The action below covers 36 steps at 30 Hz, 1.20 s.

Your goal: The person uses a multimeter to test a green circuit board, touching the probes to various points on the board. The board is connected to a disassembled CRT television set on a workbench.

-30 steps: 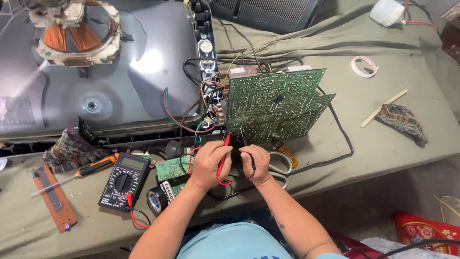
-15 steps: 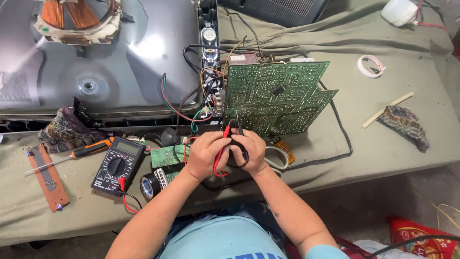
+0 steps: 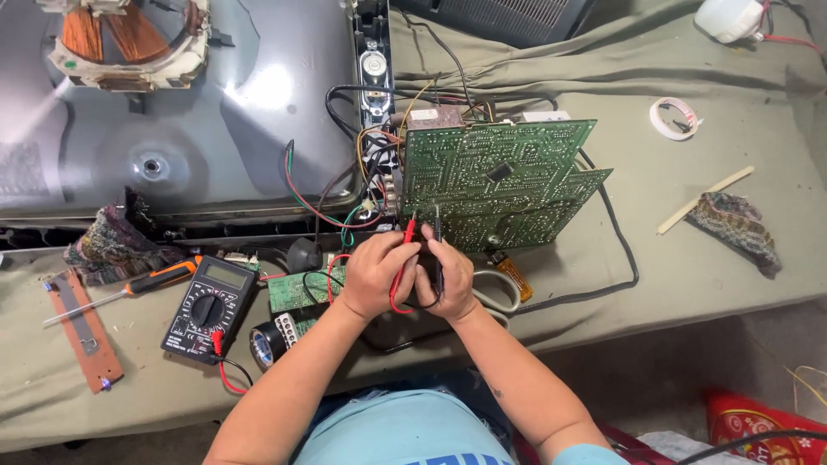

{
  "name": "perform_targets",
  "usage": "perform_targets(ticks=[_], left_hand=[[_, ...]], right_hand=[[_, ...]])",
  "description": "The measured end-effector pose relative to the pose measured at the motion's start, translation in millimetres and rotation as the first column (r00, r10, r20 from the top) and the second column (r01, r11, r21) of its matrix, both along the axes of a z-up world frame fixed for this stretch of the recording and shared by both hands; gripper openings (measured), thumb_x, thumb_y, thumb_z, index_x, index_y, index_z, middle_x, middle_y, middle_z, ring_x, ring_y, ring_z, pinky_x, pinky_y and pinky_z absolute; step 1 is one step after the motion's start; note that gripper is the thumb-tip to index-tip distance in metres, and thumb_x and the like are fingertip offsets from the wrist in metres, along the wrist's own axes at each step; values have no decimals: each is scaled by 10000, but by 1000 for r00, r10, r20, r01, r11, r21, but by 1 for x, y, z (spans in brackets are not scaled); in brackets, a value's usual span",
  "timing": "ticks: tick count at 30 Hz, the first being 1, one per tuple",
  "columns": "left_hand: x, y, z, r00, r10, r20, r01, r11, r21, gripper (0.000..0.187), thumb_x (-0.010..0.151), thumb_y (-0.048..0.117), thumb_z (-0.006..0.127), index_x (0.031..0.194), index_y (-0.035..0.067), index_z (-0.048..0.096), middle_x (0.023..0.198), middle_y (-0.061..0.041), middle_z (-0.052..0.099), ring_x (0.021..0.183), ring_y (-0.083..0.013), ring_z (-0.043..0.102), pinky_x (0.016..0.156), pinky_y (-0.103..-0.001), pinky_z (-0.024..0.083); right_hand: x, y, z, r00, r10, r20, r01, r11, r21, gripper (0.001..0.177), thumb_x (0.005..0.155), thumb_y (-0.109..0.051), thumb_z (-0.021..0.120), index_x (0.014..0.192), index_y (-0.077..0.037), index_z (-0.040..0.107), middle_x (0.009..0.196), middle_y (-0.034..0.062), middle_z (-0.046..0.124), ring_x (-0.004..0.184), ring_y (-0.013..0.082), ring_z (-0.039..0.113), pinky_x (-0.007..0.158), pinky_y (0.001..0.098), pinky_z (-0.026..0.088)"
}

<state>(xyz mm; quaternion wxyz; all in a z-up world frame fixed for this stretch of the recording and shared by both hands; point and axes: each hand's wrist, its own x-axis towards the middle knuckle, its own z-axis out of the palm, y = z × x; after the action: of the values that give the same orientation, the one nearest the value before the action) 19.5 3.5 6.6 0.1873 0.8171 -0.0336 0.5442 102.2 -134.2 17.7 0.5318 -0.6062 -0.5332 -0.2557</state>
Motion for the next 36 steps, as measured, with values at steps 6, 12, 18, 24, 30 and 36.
perform_targets(ticks=[6,12,18,24,30,36], left_hand=[[-4,-1,9,999,-25,-21,25,999,-39,193,924,188,664,1099,157,740,1014,-112,683,807,-303,699,695,-392,570],[-3,0,15,1000,-29,8,30,997,-72,197,951,150,640,1136,143,706,1003,-133,658,795,-343,668,688,-426,564],[-4,1,14,1000,-5,6,6,998,-62,212,953,187,632,1143,149,719,1027,-124,660,819,-335,673,709,-419,562],[-2,4,8,1000,-16,-11,16,998,-55,219,952,188,638,1153,150,716,1028,-137,658,809,-340,665,701,-425,561],[-2,3,5,999,-25,-36,23,999,-48,226,953,183,643,1169,142,693,1010,-145,655,791,-342,674,669,-427,559],[-4,3,10,998,-51,-22,50,997,-62,203,967,196,628,1137,128,714,972,-129,674,777,-328,682,686,-414,564]], right_hand=[[2,2,5,1000,16,23,-15,999,-29,395,967,-224,642,1227,72,609,1304,321,684,1039,398,747,813,396,596],[3,4,6,998,56,-10,-56,998,-26,284,956,-209,622,1131,-5,713,1225,280,731,985,398,765,783,403,605],[0,15,12,997,81,-18,-80,996,33,217,963,-185,621,1060,-13,713,1224,287,730,976,413,763,784,407,605],[5,14,7,989,116,-94,-112,993,38,239,1001,-198,577,1087,5,669,1247,312,708,1041,428,747,818,424,605],[4,13,7,988,118,-99,-115,993,39,240,1019,-180,547,1094,21,655,1240,317,705,1034,437,747,816,433,606],[4,13,2,986,126,-108,-122,992,39,263,1024,-200,535,1084,25,657,1241,326,703,1031,444,746,813,432,608]])
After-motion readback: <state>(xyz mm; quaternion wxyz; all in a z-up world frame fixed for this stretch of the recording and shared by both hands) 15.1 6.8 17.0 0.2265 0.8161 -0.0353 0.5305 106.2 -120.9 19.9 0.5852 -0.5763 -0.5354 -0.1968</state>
